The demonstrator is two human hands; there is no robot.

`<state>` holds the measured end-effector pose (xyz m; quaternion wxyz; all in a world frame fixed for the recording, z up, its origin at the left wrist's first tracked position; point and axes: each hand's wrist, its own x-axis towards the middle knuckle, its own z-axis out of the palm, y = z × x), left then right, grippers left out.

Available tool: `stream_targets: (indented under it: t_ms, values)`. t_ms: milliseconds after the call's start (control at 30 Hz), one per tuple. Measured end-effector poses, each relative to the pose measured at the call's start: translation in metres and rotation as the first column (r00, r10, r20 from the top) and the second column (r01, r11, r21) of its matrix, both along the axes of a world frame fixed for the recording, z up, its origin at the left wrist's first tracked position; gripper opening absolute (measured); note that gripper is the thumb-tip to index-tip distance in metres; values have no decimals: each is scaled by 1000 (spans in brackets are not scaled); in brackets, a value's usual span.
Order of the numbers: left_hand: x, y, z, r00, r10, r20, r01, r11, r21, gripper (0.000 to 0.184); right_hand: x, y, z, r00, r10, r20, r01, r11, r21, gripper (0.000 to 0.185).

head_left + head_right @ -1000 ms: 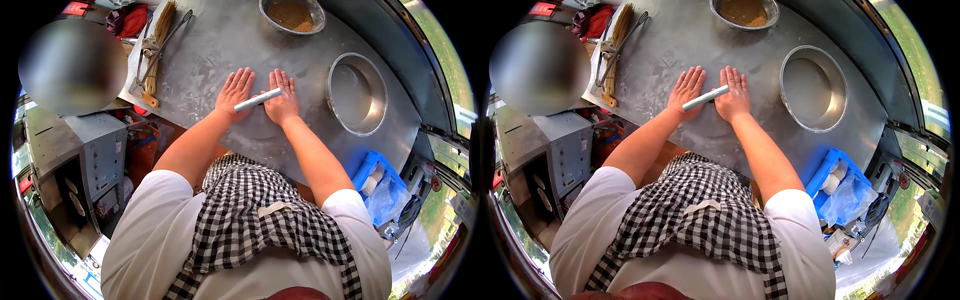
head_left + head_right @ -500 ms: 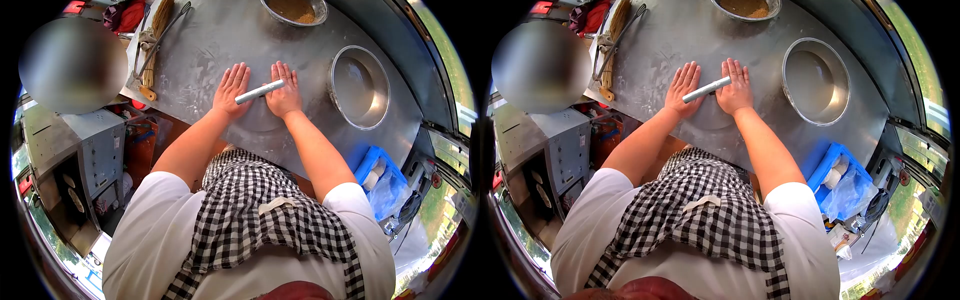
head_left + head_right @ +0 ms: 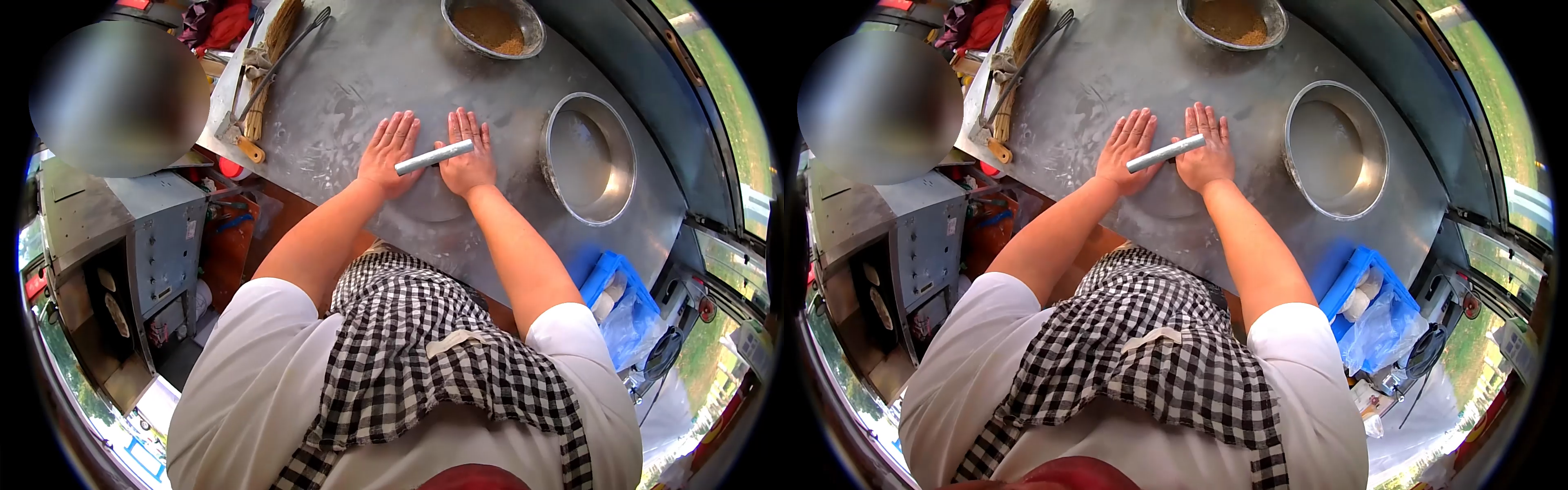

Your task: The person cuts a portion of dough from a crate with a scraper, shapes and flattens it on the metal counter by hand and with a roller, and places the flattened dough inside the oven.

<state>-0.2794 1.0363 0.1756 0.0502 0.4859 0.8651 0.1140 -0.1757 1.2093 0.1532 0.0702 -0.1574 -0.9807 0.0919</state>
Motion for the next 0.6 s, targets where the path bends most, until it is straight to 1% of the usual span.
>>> stream_targets:
  t_ms: [133,233,333,367,467,500,567,600]
  values:
    - [2,4,2,1000,21,5,-20,998,-61,73,4,3,-1,1000,9,29,-8,999,-39,67]
    - [10,2,1,999,44,-27,-44,999,-11,73,4,-1,-3,1000,-4,16,3,999,34,67]
    - [4,7,-6,999,39,11,-39,999,-25,71,4,5,-4,1000,8,5,-8,999,-35,65]
    - [4,5,-5,999,39,33,-40,999,28,72,5,4,-1,1000,11,5,-10,1000,-26,65]
    - [9,-3,-3,999,2,-35,0,998,68,77,6,0,3,1000,5,-9,-5,1000,5,67]
    - [6,-1,-3,999,7,-35,-6,999,46,80,4,2,0,1000,0,-4,0,999,32,68]
    - [2,3,-9,999,8,-47,-3,995,96,78,-1,6,-2,999,-30,-30,30,1000,-3,68]
    - [10,-4,-10,1000,6,-26,-3,995,95,78,3,1,-3,999,-45,-14,44,998,-46,68]
